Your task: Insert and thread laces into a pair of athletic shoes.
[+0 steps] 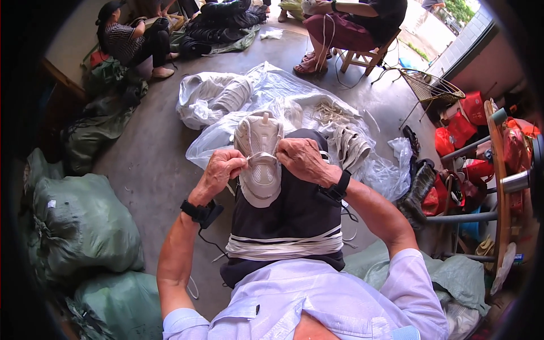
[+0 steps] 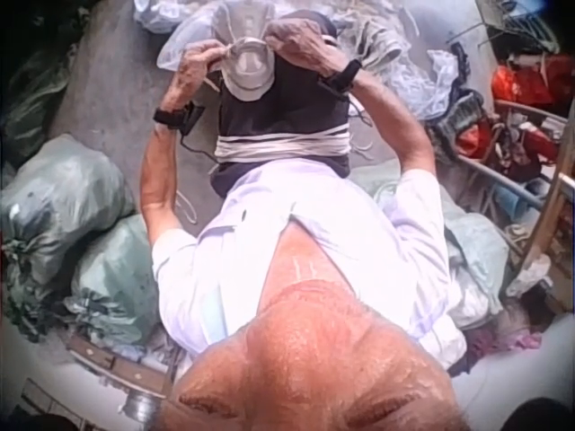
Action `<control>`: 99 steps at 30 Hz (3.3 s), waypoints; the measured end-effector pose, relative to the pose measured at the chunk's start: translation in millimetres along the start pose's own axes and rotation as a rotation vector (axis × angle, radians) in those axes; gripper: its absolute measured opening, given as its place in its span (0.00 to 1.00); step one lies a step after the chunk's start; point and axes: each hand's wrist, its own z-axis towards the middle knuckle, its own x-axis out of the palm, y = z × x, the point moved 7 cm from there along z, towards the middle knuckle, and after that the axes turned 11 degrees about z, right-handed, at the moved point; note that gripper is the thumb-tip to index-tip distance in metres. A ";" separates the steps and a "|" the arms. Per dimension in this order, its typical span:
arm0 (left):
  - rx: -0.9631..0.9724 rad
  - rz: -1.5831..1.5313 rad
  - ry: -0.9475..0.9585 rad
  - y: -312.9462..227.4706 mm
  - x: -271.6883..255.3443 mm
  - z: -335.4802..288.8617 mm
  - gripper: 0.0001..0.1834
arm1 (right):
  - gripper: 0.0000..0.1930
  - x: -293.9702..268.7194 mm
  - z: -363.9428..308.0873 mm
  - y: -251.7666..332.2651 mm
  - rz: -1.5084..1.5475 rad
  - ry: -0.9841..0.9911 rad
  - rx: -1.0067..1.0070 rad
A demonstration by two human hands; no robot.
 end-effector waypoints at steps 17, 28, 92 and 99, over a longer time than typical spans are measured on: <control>0.434 0.941 -0.196 -51.4 -1.6 1.1 0.07 | 0.05 -4.5 1.3 11.9 -0.165 0.132 -0.021; 0.888 1.300 0.033 -99.6 14.5 9.2 0.15 | 0.14 -12.1 27.4 26.8 -0.210 0.283 -0.369; 0.208 -0.074 -0.203 -36.5 -17.7 50.4 0.10 | 0.04 -209.2 -20.5 -58.3 -0.288 -0.344 0.062; 0.191 -0.028 -0.162 -35.2 -18.0 55.4 0.10 | 0.07 -362.5 -121.7 -183.7 -0.568 -0.574 0.450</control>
